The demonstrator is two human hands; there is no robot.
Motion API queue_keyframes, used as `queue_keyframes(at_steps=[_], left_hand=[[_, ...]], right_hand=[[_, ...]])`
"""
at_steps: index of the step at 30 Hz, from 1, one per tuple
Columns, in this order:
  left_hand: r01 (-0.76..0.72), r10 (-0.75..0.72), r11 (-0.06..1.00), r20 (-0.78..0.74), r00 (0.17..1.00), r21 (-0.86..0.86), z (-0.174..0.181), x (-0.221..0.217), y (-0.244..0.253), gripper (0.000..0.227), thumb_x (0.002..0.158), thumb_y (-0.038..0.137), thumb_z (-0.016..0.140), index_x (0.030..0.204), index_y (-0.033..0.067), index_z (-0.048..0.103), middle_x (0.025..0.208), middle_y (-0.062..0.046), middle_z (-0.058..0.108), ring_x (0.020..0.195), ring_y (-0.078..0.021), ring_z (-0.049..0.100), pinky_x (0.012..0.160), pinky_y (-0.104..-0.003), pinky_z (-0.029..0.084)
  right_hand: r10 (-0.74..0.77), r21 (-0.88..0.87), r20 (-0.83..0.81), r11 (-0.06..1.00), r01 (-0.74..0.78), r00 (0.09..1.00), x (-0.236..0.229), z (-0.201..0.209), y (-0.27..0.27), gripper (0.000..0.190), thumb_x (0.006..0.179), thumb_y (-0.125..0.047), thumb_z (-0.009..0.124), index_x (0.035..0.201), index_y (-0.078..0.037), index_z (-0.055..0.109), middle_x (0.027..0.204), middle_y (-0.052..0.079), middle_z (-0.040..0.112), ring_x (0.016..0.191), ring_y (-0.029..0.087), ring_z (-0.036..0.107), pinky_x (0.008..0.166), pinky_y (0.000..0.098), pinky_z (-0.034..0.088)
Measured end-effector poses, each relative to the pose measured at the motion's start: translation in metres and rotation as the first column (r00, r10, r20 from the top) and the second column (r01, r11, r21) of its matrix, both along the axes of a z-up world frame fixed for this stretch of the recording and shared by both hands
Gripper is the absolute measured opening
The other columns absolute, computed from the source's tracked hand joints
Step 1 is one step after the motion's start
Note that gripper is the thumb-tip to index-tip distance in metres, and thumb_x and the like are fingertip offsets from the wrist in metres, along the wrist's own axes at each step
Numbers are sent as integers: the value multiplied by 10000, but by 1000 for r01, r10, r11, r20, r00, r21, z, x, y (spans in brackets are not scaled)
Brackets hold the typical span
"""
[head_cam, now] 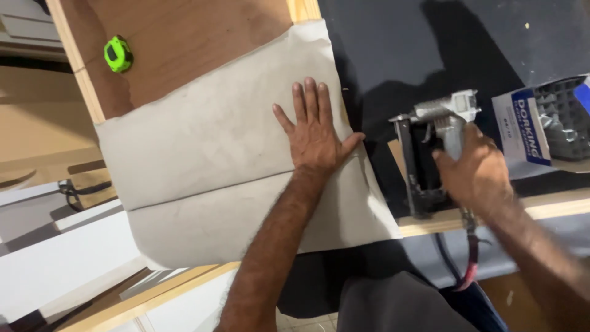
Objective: Attaching fabric to a wooden frame using a pneumatic stapler and measuring the dimensions
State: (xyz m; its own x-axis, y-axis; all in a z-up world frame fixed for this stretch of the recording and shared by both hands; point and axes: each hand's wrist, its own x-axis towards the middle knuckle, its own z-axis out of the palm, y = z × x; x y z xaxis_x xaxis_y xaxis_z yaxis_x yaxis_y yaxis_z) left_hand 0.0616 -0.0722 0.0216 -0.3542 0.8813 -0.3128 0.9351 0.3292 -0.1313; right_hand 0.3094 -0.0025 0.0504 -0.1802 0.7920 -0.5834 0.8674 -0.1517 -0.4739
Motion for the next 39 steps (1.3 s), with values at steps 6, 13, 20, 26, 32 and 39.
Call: queue_keyframes(at_steps=[6, 13, 20, 26, 32, 39], left_hand=[[-26, 29, 998, 50, 998, -62, 14, 1, 2, 1279, 827, 940, 467, 1659, 77, 23, 1730, -171, -71, 1584, -387, -114, 1142, -819, -49], [-65, 76, 994, 119, 990, -91, 17, 0, 8, 1280, 801, 894, 527, 1668, 91, 36, 1740, -168, -92, 1586, -388, -157, 1122, -835, -82], [-42, 48, 998, 133, 990, -44, 6, -4, 4, 1326, 757, 915, 527, 1662, 80, 33, 1741, -185, -60, 1590, -391, -153, 1121, -830, -135], [-1, -97, 957, 323, 941, 290, -11, -81, -71, 1206, 742, 943, 449, 1581, 81, 363, 1647, -208, 304, 1571, -391, 221, 1230, -728, 91], [-29, 0, 960, 101, 995, 280, -20, -87, -62, 1233, 785, 989, 313, 1638, 98, 287, 1706, -268, 142, 1568, -501, 76, 1183, -769, -42], [225, -242, 964, 120, 963, 140, -21, -41, 0, 1124, 783, 969, 273, 1669, 282, 197, 1752, -168, 55, 1605, -470, -16, 1150, -850, -81]], right_hand=[[190, 245, -487, 967, -76, 852, -74, -20, -6, 455, 915, -241, 736, 1323, -52, 663, 1244, 183, 696, 1116, 346, 656, 928, 472, 528], [-100, -196, -566, 980, -16, 818, -153, -97, 22, 444, 688, -278, 956, 1026, -100, 730, 830, 32, 645, 792, 215, 689, 654, 382, 562], [-233, -239, -468, 962, 132, 852, -154, -114, 17, 183, 830, -251, 862, 923, -128, 765, 796, 101, 680, 709, 302, 743, 501, 403, 606], [-96, -35, -391, 995, 90, 915, -158, -135, 14, 335, 787, -498, 863, 925, -205, 778, 818, 25, 736, 929, 273, 739, 788, 412, 573], [-221, -278, -616, 959, 53, 756, -145, -153, 14, 193, 882, -228, 826, 909, -46, 769, 736, 113, 711, 695, 193, 671, 578, 356, 549], [-250, -285, -685, 956, 64, 685, -147, -192, -3, 263, 888, -349, 813, 977, -107, 761, 847, 155, 724, 796, 250, 714, 636, 372, 502]])
